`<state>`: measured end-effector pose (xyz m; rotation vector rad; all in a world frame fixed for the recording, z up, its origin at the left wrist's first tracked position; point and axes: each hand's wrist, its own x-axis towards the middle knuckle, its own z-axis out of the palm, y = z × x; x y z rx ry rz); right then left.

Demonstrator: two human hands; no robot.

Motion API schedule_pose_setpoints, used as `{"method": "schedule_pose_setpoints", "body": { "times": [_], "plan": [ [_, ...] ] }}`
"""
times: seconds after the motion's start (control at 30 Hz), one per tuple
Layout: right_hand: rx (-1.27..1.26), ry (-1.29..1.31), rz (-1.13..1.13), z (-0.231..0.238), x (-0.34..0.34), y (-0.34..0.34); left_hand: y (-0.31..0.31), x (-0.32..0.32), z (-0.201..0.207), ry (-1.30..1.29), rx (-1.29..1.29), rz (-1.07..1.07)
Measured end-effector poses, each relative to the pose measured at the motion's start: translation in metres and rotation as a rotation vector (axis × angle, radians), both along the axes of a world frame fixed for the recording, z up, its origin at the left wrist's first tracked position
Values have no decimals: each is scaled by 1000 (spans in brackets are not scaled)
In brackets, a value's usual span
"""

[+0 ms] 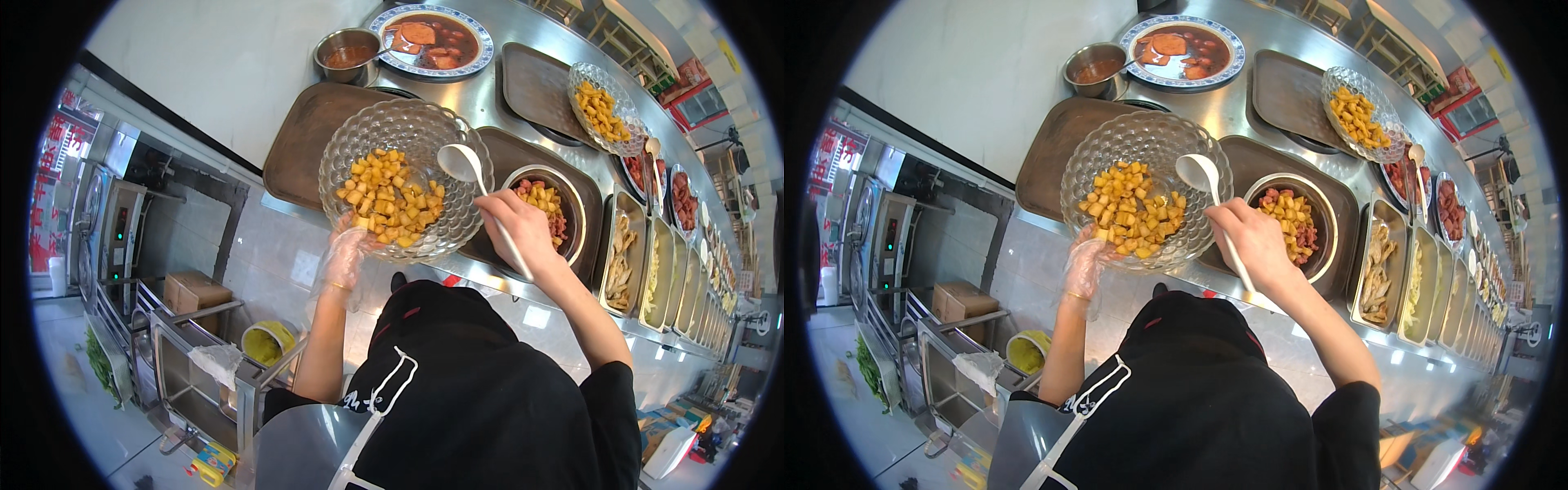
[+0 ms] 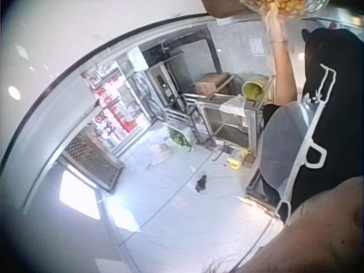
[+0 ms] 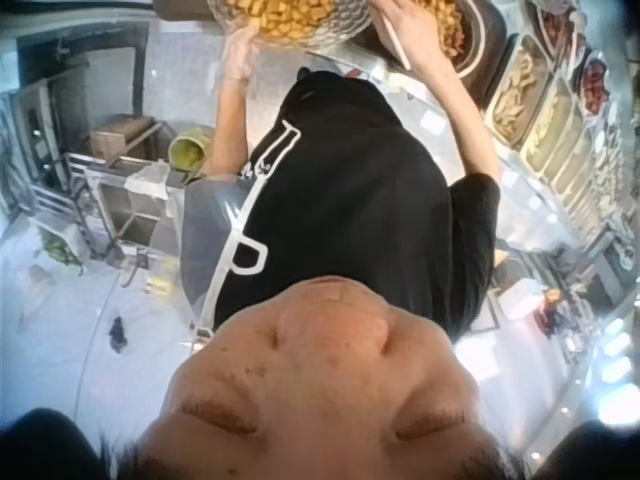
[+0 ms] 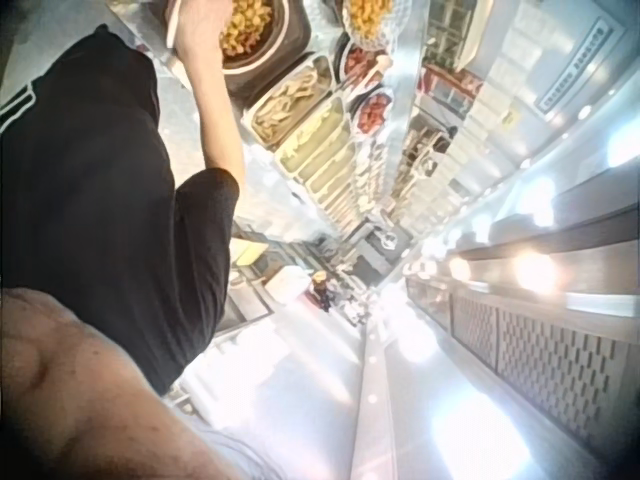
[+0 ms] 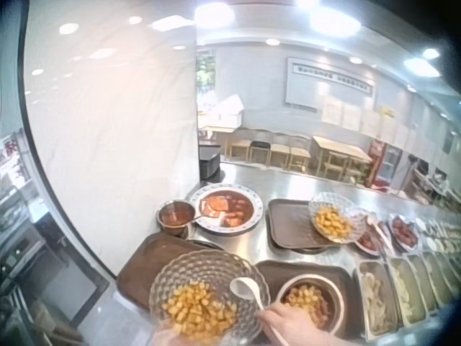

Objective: The person scoops diced meat and fried cubes from glass bowls into a metal bowl, mixes them, and places the bowl on a tray. They then retrieve a receipt, open a white cooler, and pack a small container with a fried egg into a red cooler.

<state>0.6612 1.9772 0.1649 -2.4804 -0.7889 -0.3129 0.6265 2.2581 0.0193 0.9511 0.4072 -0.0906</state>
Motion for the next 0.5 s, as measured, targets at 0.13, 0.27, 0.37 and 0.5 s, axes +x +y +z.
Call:
{"method": "schedule_pose_setpoints", "body": {
  "times": [0.13, 0.27, 0.37, 0.5],
  "plan": [
    [-65, 43, 63, -21, -6, 23, -1, -5, 3, 28, -6, -19],
    [341, 519, -65, -22, -18, 29, -7, -12, 12, 48, 2, 31],
    [669, 783, -194, -16, -16, 24, -9, -15, 16, 41, -6, 37],
    [793, 811, -263, -1, -22, 13, -5, -22, 11, 11, -1, -23]
  ]
}}
